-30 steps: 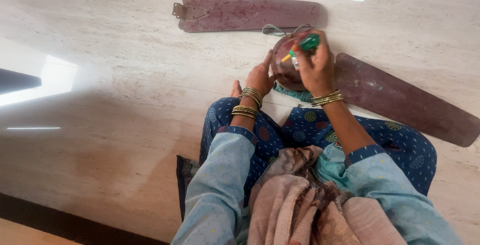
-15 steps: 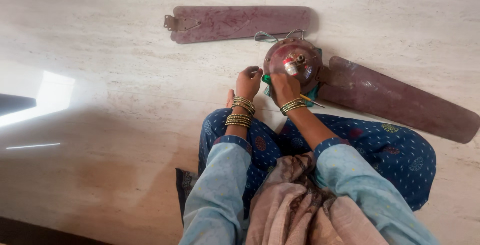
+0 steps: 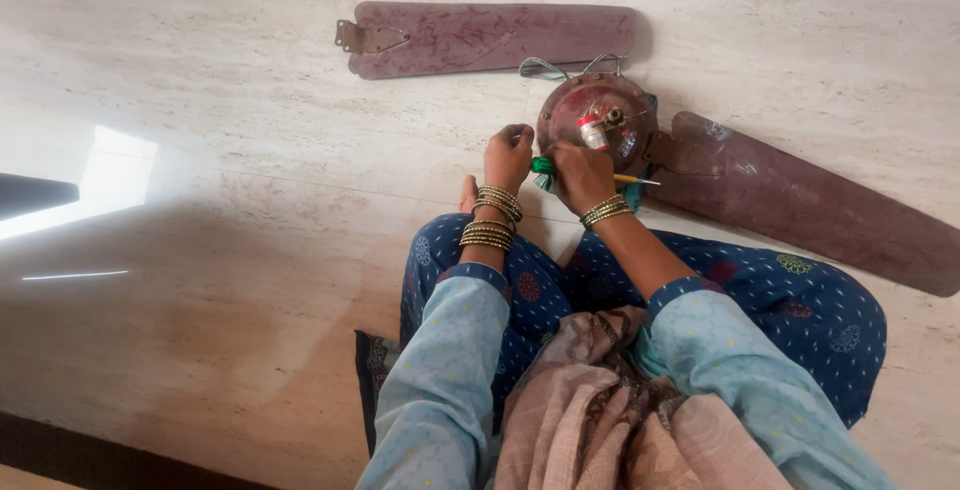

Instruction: The person sits on the floor and uses a screwdriver to remove screws from the central hub of a ceiling fan. They loosen and remove several screws one by one, placing them on the floor. The fan blades remain detached and lie beside the hub.

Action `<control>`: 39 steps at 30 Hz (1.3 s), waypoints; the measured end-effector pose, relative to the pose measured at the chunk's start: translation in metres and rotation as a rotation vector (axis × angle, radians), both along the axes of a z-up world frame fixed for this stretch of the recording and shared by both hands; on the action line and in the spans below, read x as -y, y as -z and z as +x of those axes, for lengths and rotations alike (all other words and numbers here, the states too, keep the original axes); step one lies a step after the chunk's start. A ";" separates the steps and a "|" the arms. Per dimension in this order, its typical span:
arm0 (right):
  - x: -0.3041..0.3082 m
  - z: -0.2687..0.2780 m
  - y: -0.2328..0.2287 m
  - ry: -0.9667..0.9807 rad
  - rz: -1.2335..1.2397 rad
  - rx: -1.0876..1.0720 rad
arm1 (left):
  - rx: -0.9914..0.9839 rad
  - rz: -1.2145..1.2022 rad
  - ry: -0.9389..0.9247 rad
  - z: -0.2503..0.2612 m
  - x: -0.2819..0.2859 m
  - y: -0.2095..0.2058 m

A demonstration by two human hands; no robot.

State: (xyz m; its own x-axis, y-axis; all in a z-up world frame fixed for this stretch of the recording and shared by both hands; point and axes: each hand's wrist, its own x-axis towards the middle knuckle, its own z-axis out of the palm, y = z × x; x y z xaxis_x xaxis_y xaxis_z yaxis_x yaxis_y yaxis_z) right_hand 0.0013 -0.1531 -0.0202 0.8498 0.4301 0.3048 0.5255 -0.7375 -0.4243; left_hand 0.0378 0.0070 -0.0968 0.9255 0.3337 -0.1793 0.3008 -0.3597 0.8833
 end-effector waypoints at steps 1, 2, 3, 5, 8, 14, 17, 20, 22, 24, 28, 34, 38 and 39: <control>0.000 0.000 -0.002 0.014 -0.002 -0.005 | 0.002 0.006 0.008 0.000 0.001 0.000; -0.002 0.000 -0.003 0.047 -0.038 -0.025 | 0.005 0.012 0.017 0.000 0.001 0.001; -0.004 0.001 -0.003 0.079 -0.074 -0.046 | 0.007 0.018 0.025 0.000 0.001 0.001; -0.007 -0.003 0.001 0.108 -0.117 -0.058 | 0.019 0.015 0.044 -0.003 0.001 0.002; -0.009 0.000 0.004 0.078 -0.097 -0.008 | -0.001 0.009 0.034 -0.001 0.000 -0.002; -0.003 -0.005 0.000 -0.013 0.008 0.113 | -0.025 -0.011 0.017 -0.003 0.001 0.000; 0.000 -0.013 -0.012 0.001 -0.020 0.027 | 0.030 0.026 0.010 -0.001 0.000 0.002; 0.007 -0.020 -0.023 0.102 -0.020 -0.012 | 0.077 0.029 0.007 0.004 0.002 -0.001; 0.012 -0.022 -0.028 0.200 0.068 -0.082 | 0.079 0.043 0.054 -0.002 0.006 -0.007; 0.012 -0.021 -0.032 0.255 0.006 -0.235 | 0.078 0.092 0.131 -0.011 0.009 -0.020; 0.022 -0.026 -0.032 0.263 0.164 -0.191 | 0.167 0.517 0.436 -0.027 0.027 -0.040; 0.129 -0.038 -0.051 0.507 1.014 -0.869 | 0.150 0.857 0.558 -0.028 0.047 -0.039; 0.193 -0.064 -0.049 0.473 1.581 -0.844 | 0.082 0.941 0.501 -0.026 0.054 -0.032; 0.201 -0.068 -0.045 0.470 1.677 -0.826 | 0.074 0.958 0.483 -0.026 0.053 -0.032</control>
State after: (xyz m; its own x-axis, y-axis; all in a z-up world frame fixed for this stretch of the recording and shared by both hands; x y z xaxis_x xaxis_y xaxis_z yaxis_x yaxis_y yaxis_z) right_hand -0.0671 -0.3543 0.0244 0.9208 -0.1018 -0.3765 -0.2354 0.6247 -0.7445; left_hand 0.0117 -0.0462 -0.0645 0.9948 -0.0990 0.0246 -0.1018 -0.9783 0.1806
